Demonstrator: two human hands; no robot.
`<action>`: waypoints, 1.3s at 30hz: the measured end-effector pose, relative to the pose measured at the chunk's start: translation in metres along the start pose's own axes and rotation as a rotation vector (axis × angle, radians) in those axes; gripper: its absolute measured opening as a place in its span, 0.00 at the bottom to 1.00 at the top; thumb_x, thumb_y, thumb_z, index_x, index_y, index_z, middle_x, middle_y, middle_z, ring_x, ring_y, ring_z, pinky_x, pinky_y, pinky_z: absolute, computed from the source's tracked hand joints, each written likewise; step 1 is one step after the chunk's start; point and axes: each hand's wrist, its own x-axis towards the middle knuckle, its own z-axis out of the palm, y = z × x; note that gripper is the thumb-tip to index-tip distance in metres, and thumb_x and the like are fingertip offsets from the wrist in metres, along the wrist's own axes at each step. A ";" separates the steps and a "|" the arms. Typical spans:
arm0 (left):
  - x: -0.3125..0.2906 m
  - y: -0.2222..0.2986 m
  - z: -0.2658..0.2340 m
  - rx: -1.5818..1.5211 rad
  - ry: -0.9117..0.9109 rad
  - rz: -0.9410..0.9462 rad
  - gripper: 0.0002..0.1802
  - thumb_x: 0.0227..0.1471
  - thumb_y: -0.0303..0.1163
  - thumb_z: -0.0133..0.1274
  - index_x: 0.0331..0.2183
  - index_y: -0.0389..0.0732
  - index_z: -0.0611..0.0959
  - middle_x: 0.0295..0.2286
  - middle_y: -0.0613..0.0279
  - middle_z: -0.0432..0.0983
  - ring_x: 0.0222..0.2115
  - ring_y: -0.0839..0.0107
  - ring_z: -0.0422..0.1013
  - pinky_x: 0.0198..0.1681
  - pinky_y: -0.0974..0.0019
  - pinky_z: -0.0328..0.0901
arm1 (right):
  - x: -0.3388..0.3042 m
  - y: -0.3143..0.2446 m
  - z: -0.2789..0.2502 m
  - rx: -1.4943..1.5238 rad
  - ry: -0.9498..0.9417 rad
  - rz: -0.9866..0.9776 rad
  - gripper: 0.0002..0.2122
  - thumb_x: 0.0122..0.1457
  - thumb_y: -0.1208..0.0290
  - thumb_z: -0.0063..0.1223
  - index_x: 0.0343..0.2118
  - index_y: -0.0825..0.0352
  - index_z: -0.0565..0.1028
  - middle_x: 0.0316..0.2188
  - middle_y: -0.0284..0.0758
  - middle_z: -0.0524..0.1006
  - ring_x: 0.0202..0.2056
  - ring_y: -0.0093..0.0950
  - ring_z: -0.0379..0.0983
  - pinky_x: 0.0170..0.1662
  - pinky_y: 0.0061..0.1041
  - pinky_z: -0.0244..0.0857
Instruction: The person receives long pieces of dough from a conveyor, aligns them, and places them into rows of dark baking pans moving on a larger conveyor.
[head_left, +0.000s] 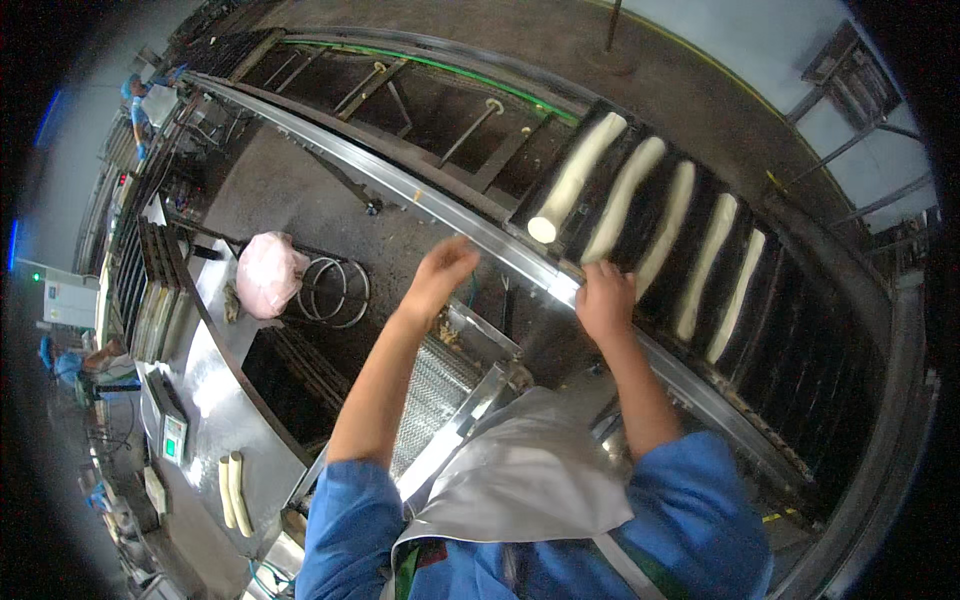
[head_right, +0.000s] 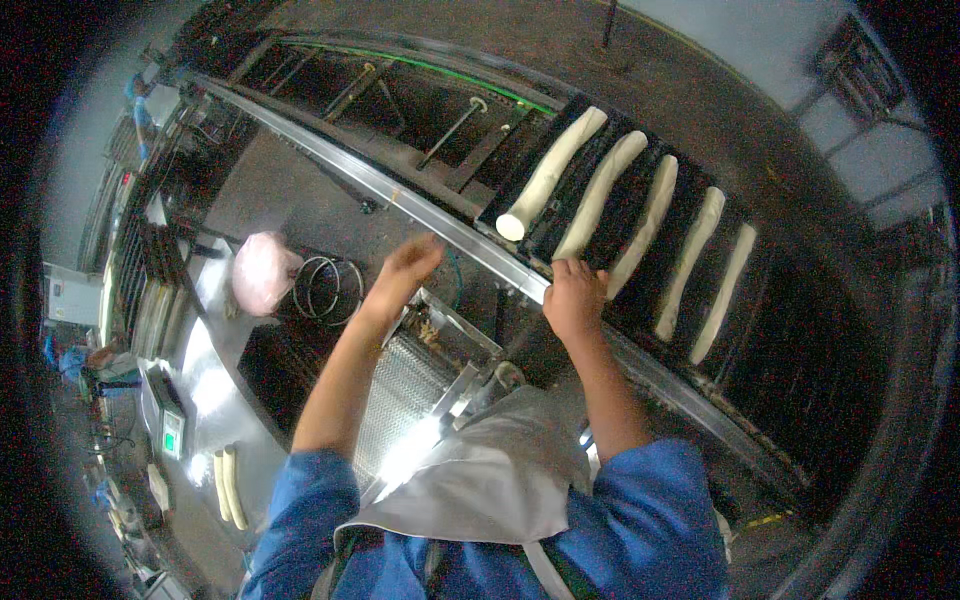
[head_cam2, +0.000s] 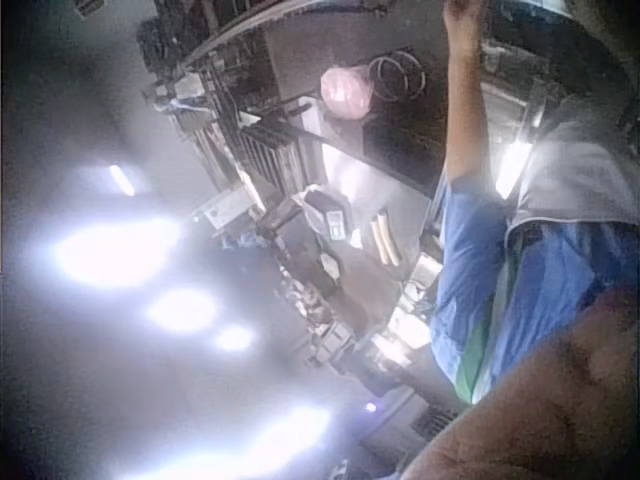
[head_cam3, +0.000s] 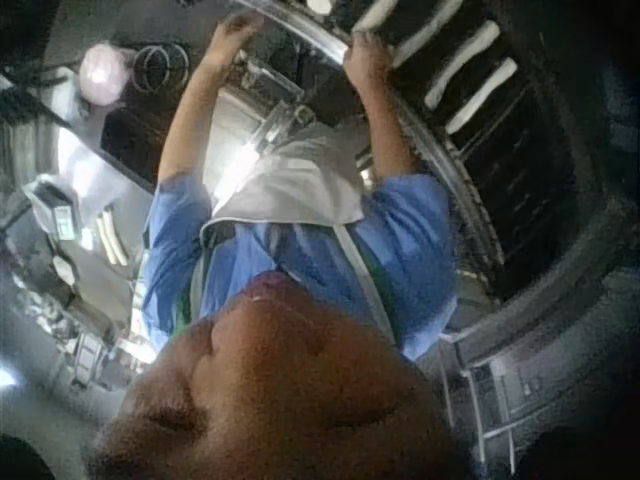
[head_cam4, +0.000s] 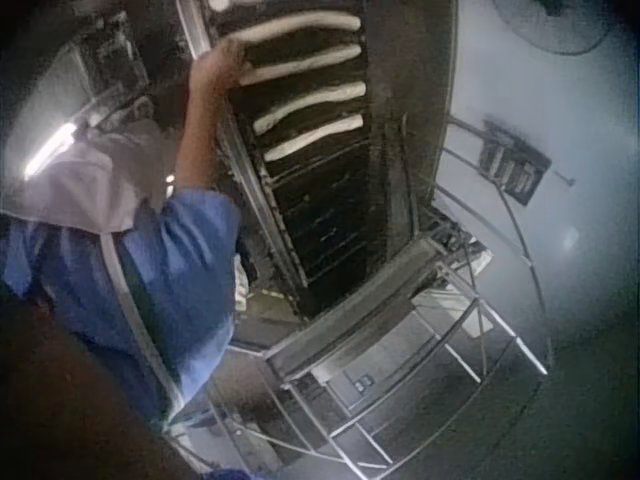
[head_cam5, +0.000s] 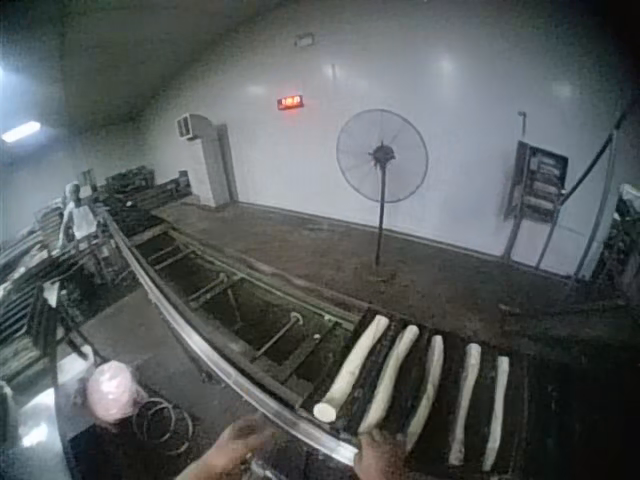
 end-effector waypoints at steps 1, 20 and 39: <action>-0.021 -0.032 -0.014 -0.080 0.060 -0.053 0.31 0.54 0.34 0.59 0.57 0.35 0.70 0.47 0.57 0.74 0.48 0.68 0.70 0.53 0.64 0.64 | 0.001 0.000 0.001 0.021 -0.007 0.019 0.15 0.53 0.69 0.56 0.44 0.65 0.75 0.40 0.37 0.76 0.47 0.36 0.71 0.52 0.48 0.58; -0.425 -0.222 -0.078 0.913 0.847 -0.789 0.42 0.46 0.31 0.62 0.60 0.68 0.63 0.64 0.57 0.52 0.65 0.53 0.47 0.63 0.34 0.44 | 0.139 -0.119 0.047 -0.078 -0.010 -0.264 0.09 0.58 0.71 0.50 0.37 0.69 0.78 0.32 0.44 0.77 0.39 0.43 0.73 0.46 0.41 0.64; -0.400 -0.265 -0.079 0.878 0.965 -0.365 0.30 0.39 0.27 0.61 0.49 0.44 0.76 0.47 0.57 0.74 0.52 0.58 0.67 0.61 0.50 0.54 | -0.129 -0.094 0.109 0.528 -0.225 -0.624 0.11 0.45 0.83 0.49 0.33 0.68 0.79 0.33 0.40 0.76 0.40 0.41 0.71 0.47 0.40 0.64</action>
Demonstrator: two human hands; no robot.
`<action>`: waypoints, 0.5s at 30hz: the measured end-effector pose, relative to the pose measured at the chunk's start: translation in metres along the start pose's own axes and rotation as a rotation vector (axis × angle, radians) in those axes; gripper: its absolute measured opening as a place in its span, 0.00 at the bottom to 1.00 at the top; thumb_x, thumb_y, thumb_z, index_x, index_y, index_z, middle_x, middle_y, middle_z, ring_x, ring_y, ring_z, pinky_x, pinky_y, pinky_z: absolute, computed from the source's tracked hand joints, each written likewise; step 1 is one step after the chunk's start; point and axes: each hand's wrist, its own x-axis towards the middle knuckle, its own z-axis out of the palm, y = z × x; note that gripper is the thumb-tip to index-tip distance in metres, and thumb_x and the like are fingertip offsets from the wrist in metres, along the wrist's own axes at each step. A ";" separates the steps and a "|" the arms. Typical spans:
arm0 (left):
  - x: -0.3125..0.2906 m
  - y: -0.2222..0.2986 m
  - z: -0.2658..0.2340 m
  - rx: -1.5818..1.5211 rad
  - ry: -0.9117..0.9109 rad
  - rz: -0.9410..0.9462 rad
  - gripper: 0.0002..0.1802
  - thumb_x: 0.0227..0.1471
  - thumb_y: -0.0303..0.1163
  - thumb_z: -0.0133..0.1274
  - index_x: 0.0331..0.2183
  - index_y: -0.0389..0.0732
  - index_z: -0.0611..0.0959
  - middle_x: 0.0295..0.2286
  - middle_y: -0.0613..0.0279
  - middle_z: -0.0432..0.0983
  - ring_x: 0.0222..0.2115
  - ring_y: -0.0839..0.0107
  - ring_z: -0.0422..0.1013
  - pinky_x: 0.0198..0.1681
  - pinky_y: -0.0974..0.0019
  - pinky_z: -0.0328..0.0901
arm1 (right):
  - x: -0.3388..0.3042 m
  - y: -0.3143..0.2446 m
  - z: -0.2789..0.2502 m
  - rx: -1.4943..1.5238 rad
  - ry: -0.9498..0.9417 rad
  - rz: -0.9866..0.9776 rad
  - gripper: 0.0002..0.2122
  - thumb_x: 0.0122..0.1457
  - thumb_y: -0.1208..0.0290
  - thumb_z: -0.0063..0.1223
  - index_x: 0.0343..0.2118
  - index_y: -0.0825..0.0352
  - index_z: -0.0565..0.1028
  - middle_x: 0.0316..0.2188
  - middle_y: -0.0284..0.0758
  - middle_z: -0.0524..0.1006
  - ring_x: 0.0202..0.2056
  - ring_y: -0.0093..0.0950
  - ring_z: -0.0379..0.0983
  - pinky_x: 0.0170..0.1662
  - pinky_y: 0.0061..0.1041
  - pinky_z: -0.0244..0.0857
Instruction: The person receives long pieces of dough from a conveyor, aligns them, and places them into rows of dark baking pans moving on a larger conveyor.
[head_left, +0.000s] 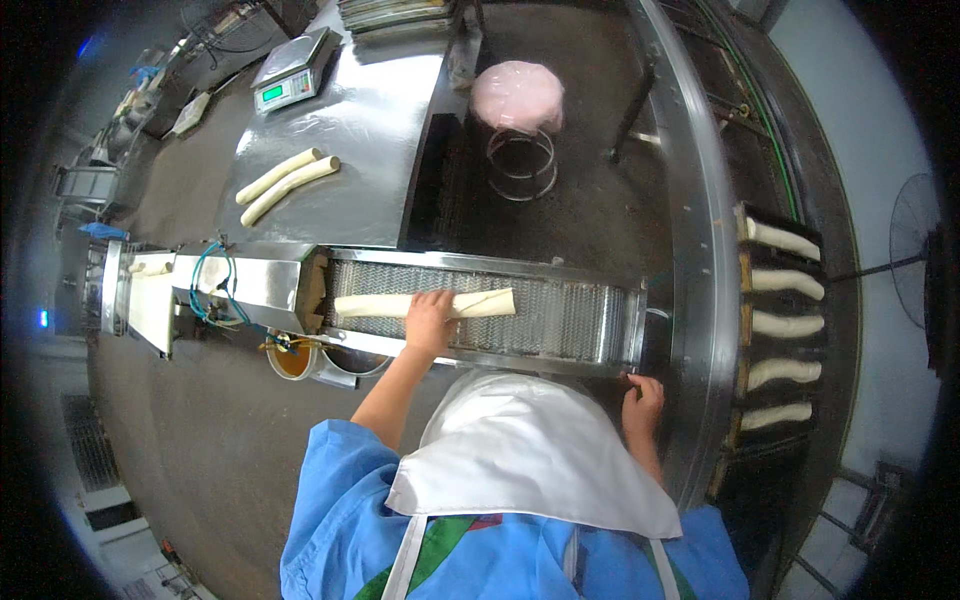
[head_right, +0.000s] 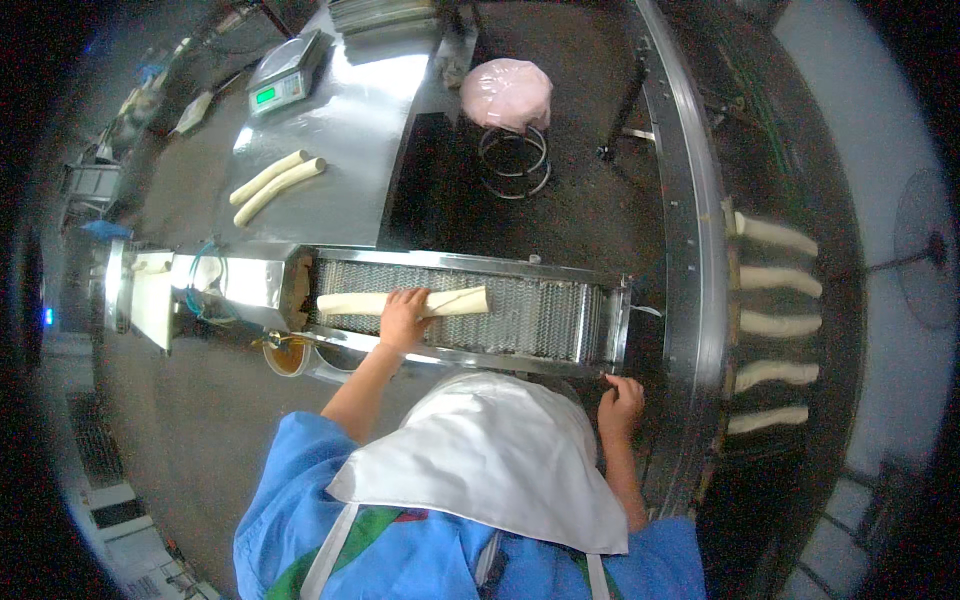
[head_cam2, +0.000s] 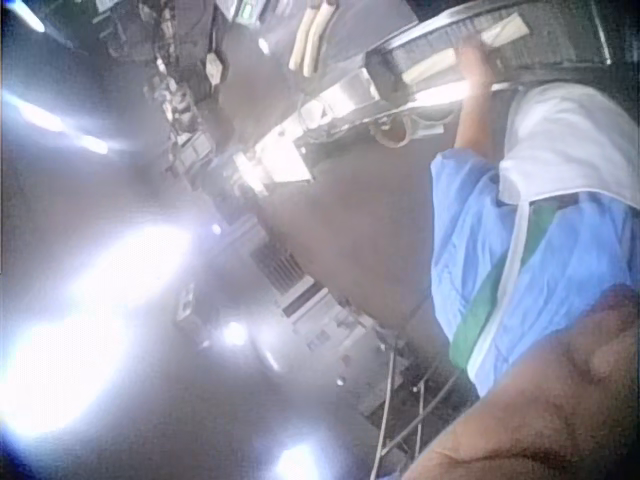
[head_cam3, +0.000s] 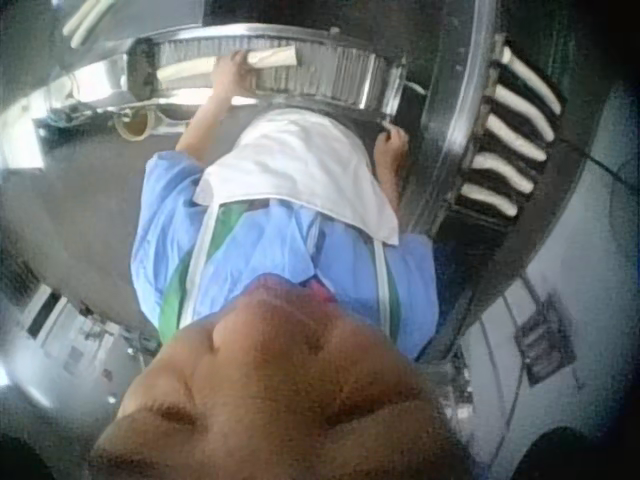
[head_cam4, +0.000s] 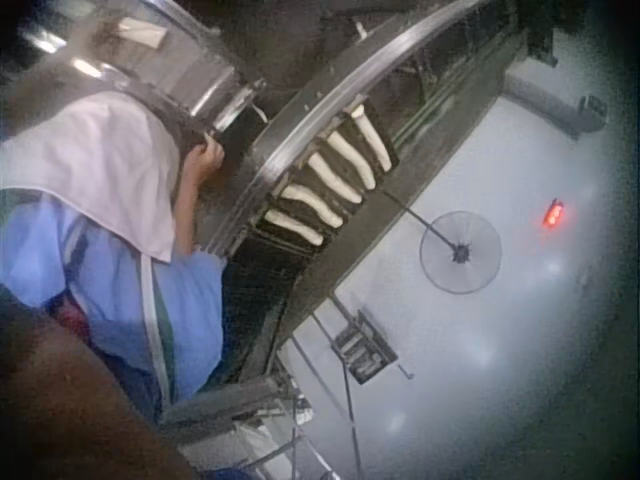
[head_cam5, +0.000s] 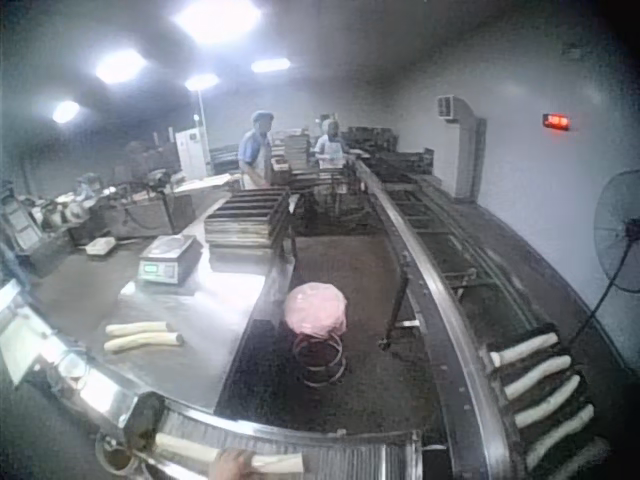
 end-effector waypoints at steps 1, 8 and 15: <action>0.002 0.013 -0.006 -0.075 0.023 0.075 0.29 0.38 0.25 0.61 0.48 0.42 0.76 0.45 0.54 0.74 0.49 0.55 0.68 0.59 0.54 0.57 | 0.001 -0.001 0.002 0.026 0.016 0.023 0.11 0.46 0.83 0.50 0.33 0.68 0.79 0.33 0.40 0.76 0.40 0.41 0.71 0.46 0.39 0.64; -0.004 0.068 0.019 -0.211 -0.072 0.230 0.32 0.39 0.25 0.62 0.51 0.42 0.76 0.47 0.54 0.74 0.49 0.52 0.68 0.54 0.55 0.63 | 0.030 -0.036 0.012 0.182 0.000 -0.043 0.07 0.50 0.83 0.52 0.32 0.69 0.79 0.31 0.40 0.78 0.35 0.39 0.74 0.40 0.33 0.67; -0.023 0.061 0.008 -0.240 -0.113 0.281 0.34 0.39 0.25 0.62 0.52 0.40 0.75 0.48 0.54 0.74 0.49 0.54 0.70 0.55 0.55 0.62 | 0.054 -0.122 0.029 0.195 -0.349 -0.280 0.15 0.49 0.80 0.54 0.42 0.68 0.76 0.43 0.43 0.74 0.46 0.43 0.70 0.49 0.37 0.65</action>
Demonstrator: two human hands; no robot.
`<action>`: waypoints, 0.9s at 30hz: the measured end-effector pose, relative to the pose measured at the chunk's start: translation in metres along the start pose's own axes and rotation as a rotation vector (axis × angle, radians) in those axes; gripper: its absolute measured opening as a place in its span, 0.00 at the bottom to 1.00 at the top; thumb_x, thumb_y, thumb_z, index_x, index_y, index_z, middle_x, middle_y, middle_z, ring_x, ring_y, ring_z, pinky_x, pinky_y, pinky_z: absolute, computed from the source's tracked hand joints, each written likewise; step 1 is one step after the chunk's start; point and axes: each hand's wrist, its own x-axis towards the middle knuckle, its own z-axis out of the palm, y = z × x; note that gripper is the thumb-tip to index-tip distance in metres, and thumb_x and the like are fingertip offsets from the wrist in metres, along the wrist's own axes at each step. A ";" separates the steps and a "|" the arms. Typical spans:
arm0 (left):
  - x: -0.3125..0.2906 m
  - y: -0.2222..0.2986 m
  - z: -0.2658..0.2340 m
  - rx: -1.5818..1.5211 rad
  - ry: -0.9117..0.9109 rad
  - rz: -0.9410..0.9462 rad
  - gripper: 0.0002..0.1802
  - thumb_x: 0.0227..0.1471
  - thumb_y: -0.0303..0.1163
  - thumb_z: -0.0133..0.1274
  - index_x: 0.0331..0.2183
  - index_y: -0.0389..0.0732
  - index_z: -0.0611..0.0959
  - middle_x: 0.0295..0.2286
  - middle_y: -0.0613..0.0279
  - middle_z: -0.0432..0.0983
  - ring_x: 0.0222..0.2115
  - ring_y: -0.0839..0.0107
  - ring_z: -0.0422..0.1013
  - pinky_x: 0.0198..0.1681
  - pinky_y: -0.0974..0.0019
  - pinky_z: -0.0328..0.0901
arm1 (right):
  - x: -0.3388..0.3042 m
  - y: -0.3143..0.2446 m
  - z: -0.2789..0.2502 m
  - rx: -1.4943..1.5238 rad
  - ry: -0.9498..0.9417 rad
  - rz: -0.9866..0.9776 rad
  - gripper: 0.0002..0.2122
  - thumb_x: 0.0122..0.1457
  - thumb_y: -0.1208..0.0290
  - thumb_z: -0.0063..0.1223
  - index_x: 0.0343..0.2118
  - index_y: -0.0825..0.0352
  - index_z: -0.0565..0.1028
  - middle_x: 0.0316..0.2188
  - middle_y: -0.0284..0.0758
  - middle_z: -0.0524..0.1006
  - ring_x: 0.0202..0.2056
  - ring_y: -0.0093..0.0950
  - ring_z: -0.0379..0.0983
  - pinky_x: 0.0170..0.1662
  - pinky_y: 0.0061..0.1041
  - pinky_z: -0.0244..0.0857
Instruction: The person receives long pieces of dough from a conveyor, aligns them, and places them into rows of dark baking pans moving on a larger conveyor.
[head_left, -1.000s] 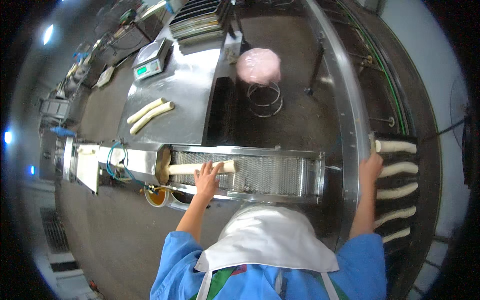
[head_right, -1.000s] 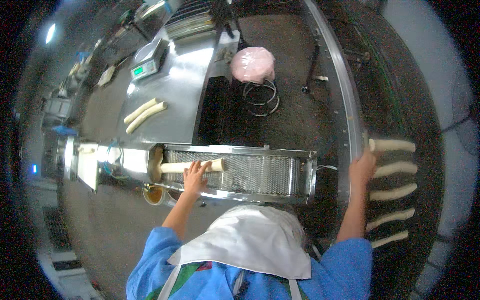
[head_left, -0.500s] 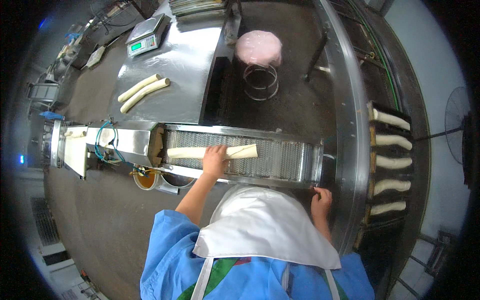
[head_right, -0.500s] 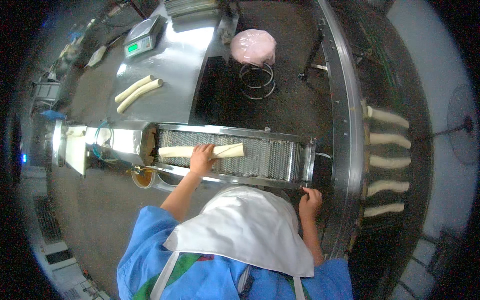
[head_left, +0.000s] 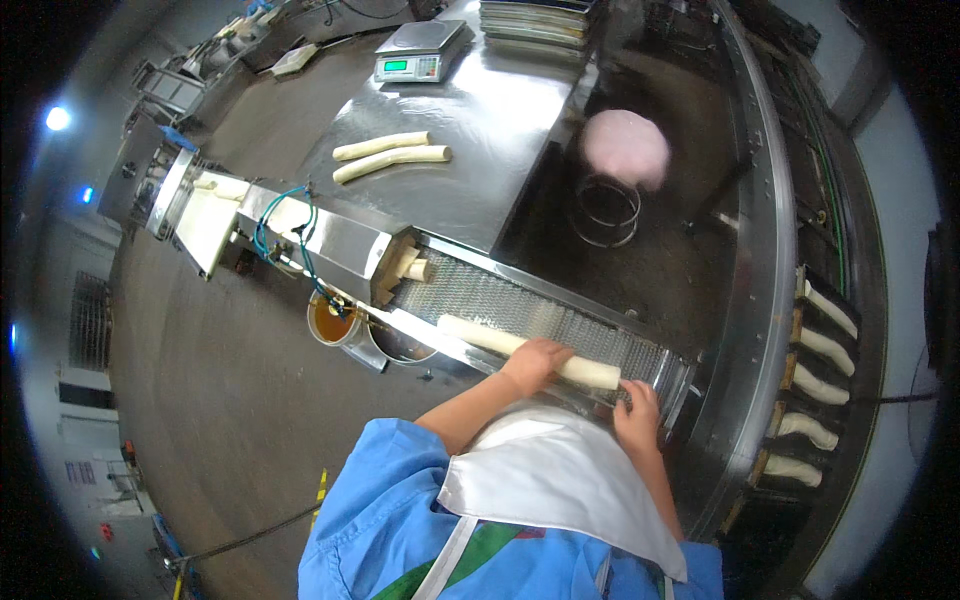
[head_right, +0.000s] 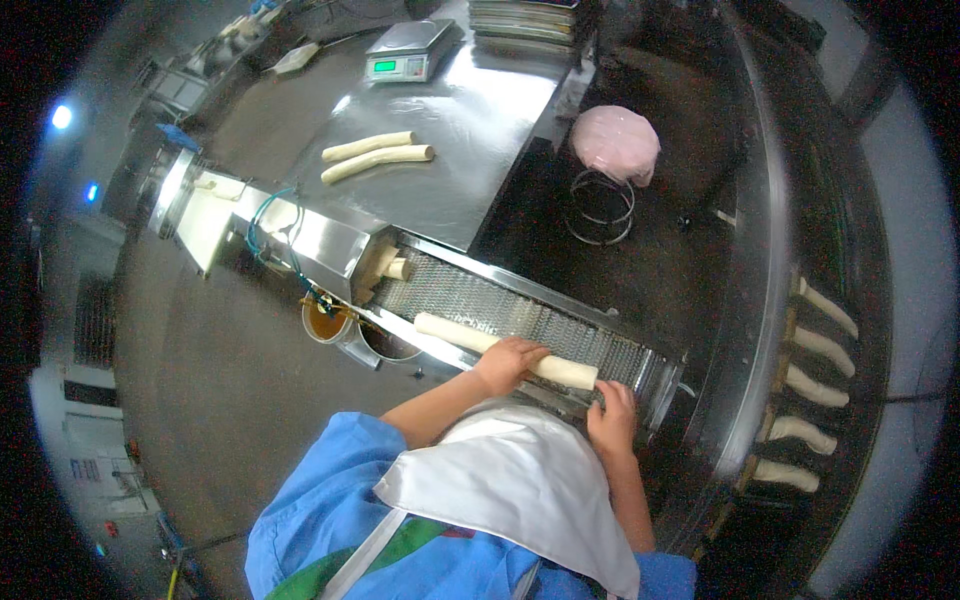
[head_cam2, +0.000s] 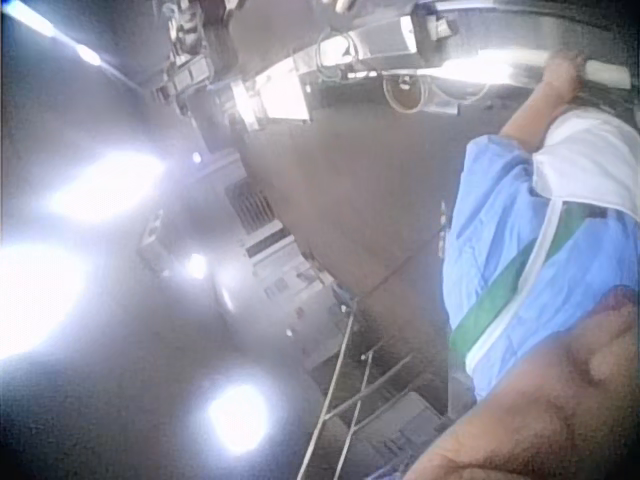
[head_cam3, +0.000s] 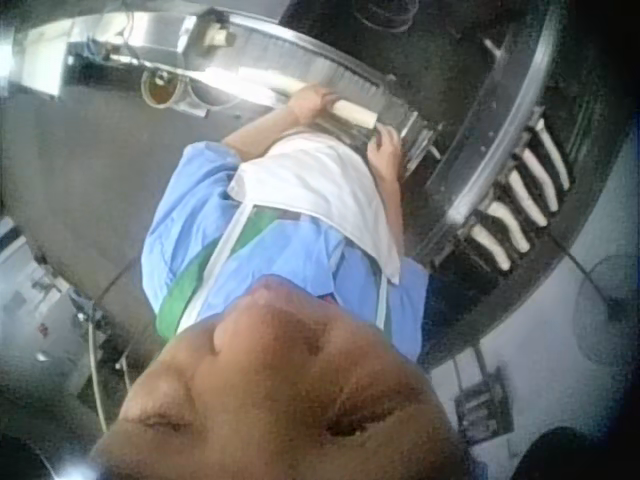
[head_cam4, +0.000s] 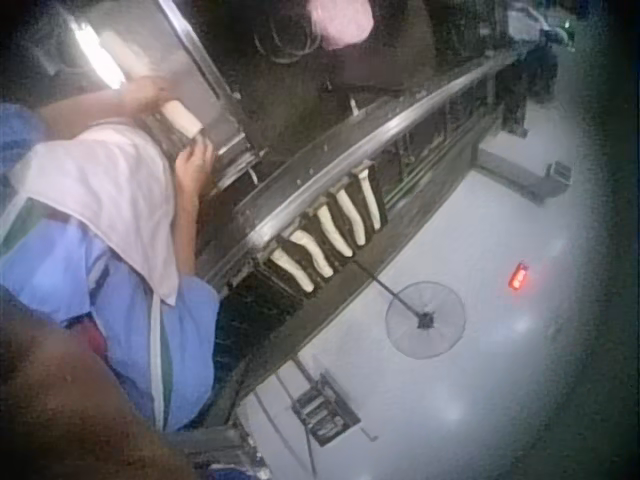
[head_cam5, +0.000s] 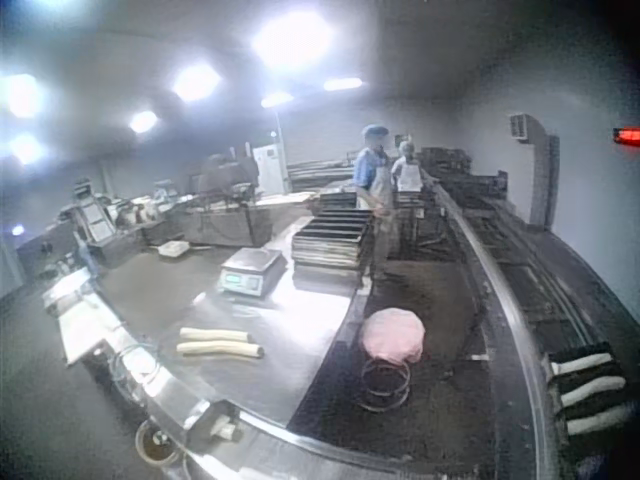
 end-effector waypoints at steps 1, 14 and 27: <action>-0.006 -0.002 -0.006 0.000 0.008 -0.007 0.34 0.39 0.25 0.62 0.52 0.40 0.75 0.48 0.54 0.74 0.49 0.54 0.70 0.55 0.55 0.62 | 0.008 -0.009 0.002 -0.048 -0.020 -0.065 0.17 0.48 0.80 0.55 0.45 0.68 0.75 0.46 0.43 0.73 0.49 0.44 0.68 0.53 0.37 0.63; -0.059 -0.025 -0.029 0.109 0.129 -0.140 0.28 0.40 0.26 0.61 0.48 0.44 0.78 0.44 0.59 0.75 0.48 0.58 0.68 0.55 0.56 0.59 | 0.006 0.011 -0.001 -0.379 -0.223 0.169 0.18 0.43 0.68 0.63 0.39 0.65 0.75 0.41 0.44 0.73 0.46 0.45 0.69 0.49 0.43 0.64; -0.010 0.012 -0.019 0.134 -0.276 -0.102 0.21 0.39 0.32 0.59 0.38 0.35 0.78 0.40 0.51 0.72 0.45 0.53 0.69 0.47 0.55 0.67 | -0.038 0.021 -0.024 -0.419 -0.347 0.507 0.15 0.44 0.73 0.60 0.36 0.69 0.73 0.35 0.50 0.79 0.41 0.49 0.76 0.45 0.45 0.68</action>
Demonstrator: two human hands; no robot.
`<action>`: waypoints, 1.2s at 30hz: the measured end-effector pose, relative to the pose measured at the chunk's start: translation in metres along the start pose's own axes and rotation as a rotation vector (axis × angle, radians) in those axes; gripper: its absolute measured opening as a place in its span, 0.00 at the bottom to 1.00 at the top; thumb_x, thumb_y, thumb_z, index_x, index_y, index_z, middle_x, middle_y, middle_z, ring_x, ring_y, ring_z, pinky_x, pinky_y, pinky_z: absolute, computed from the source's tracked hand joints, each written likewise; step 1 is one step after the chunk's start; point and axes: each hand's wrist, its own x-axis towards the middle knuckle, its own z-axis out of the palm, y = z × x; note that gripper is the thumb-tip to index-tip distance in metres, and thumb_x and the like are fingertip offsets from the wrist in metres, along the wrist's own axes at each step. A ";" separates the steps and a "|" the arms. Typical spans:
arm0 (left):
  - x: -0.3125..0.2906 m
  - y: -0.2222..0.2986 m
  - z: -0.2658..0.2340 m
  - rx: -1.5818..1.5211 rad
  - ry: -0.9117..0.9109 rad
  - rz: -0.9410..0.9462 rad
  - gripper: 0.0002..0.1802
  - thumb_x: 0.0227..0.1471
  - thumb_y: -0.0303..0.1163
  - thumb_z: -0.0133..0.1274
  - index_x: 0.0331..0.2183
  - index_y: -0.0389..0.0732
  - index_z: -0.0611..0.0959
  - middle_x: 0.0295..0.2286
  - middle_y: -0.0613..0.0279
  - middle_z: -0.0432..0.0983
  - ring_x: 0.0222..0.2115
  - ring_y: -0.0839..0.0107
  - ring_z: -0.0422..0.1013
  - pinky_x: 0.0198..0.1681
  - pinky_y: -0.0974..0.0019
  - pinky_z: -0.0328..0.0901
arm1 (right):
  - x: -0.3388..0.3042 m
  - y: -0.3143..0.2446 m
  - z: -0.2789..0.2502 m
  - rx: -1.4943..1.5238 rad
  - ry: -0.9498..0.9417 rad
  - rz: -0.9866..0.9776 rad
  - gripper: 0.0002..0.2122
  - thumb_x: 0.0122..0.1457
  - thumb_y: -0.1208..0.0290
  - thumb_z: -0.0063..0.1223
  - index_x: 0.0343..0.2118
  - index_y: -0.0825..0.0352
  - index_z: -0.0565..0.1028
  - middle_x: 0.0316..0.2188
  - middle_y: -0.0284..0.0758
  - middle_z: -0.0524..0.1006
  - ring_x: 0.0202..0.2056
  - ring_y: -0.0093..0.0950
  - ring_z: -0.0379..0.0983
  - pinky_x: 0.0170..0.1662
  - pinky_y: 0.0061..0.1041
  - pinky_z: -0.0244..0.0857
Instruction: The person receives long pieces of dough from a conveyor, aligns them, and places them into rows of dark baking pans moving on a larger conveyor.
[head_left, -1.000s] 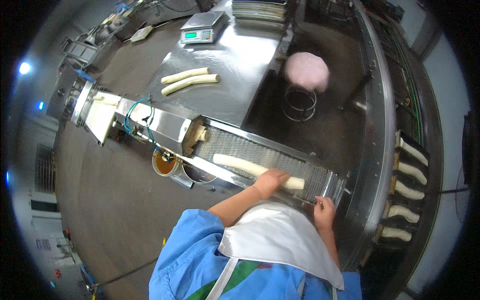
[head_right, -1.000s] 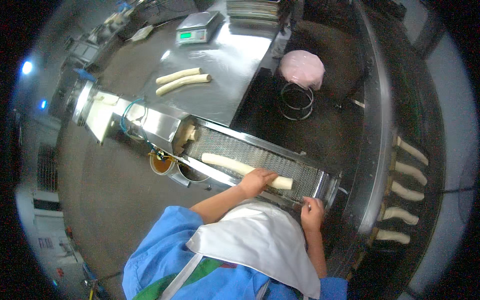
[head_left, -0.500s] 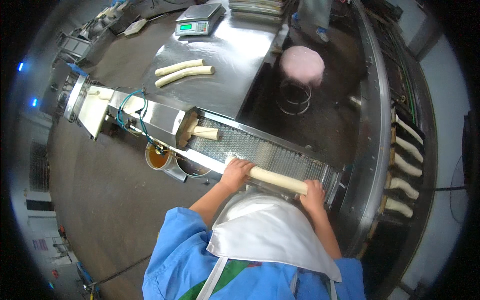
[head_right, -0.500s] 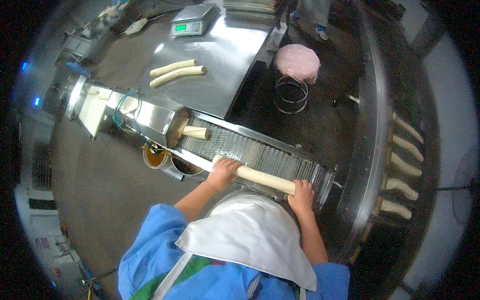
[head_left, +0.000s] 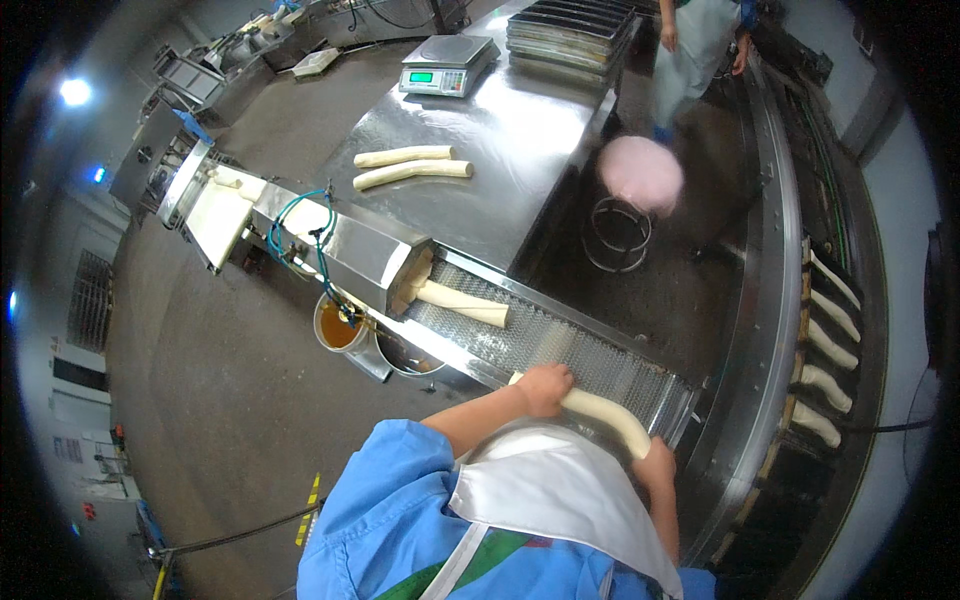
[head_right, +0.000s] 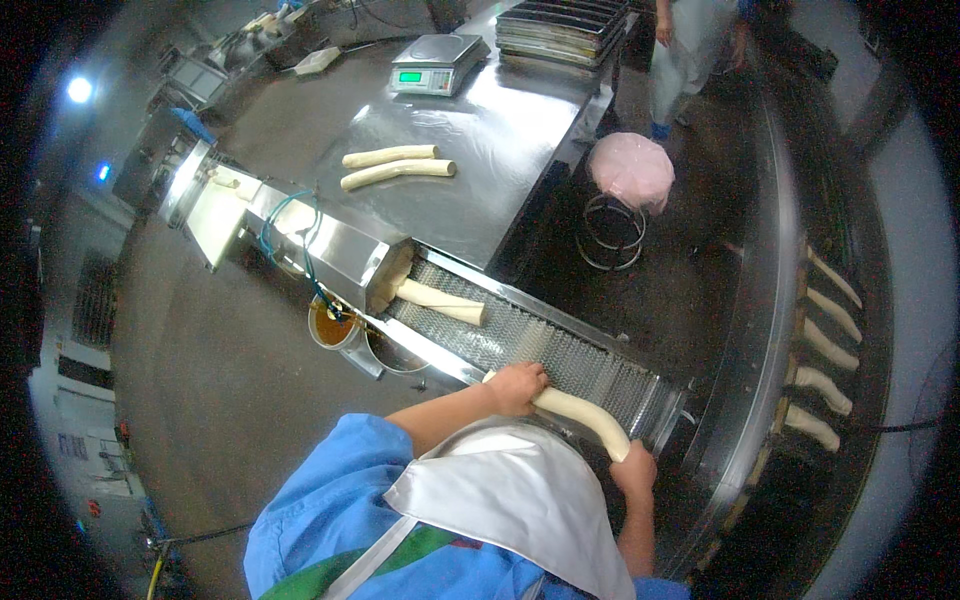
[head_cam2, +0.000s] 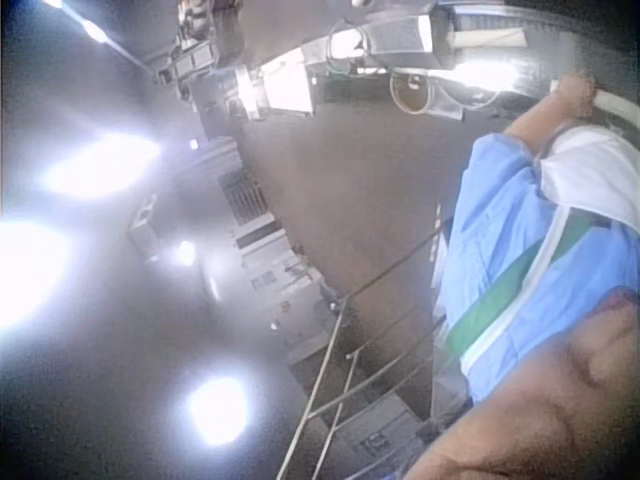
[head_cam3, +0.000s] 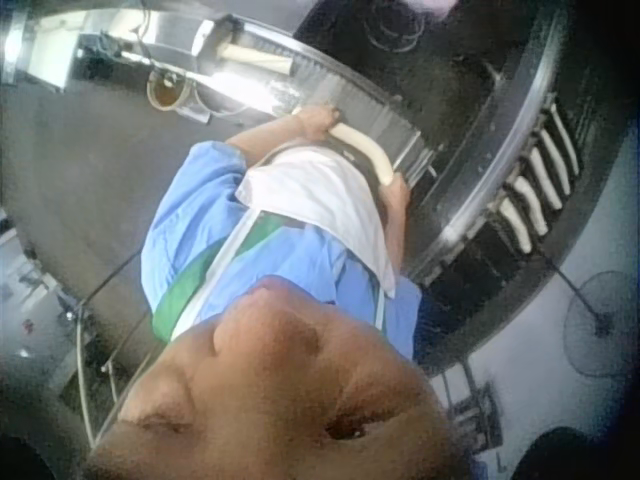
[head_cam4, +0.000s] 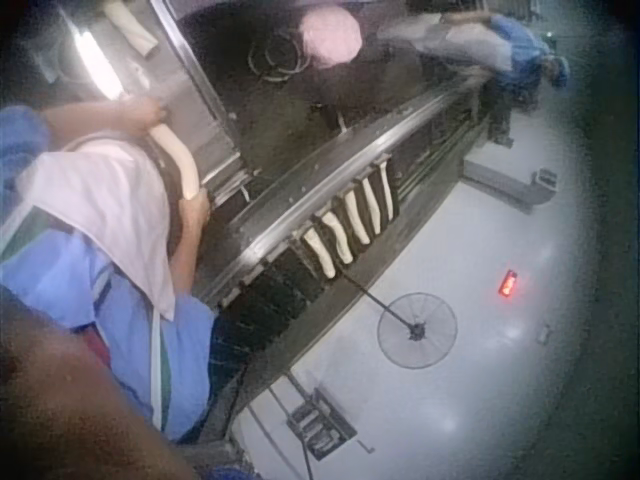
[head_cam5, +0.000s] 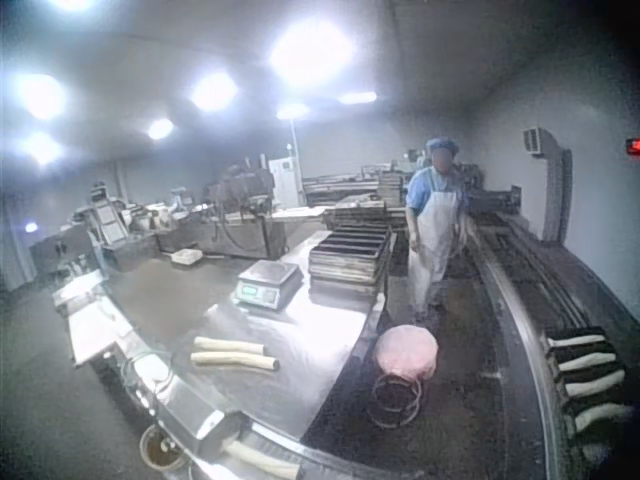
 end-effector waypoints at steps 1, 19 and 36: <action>-0.001 -0.002 0.001 0.006 0.026 0.018 0.21 0.38 0.33 0.60 0.37 0.36 0.78 0.38 0.51 0.71 0.43 0.52 0.69 0.46 0.54 0.67 | -0.001 0.000 0.000 -0.001 -0.018 0.022 0.14 0.44 0.73 0.59 0.36 0.68 0.73 0.36 0.50 0.79 0.41 0.49 0.76 0.45 0.45 0.68; -0.017 -0.029 0.000 0.046 -0.035 -0.140 0.17 0.40 0.28 0.56 0.38 0.40 0.78 0.38 0.52 0.75 0.43 0.53 0.73 0.45 0.54 0.70 | 0.011 -0.007 0.010 0.040 -0.091 0.025 0.16 0.46 0.69 0.60 0.39 0.67 0.73 0.38 0.51 0.78 0.43 0.50 0.75 0.46 0.45 0.68; -0.090 -0.171 -0.174 0.366 0.168 -0.470 0.13 0.42 0.28 0.55 0.35 0.44 0.83 0.35 0.54 0.77 0.39 0.55 0.75 0.40 0.54 0.71 | 0.019 -0.199 -0.061 0.095 -0.088 -0.488 0.13 0.50 0.67 0.57 0.38 0.65 0.75 0.33 0.46 0.80 0.37 0.46 0.77 0.42 0.43 0.69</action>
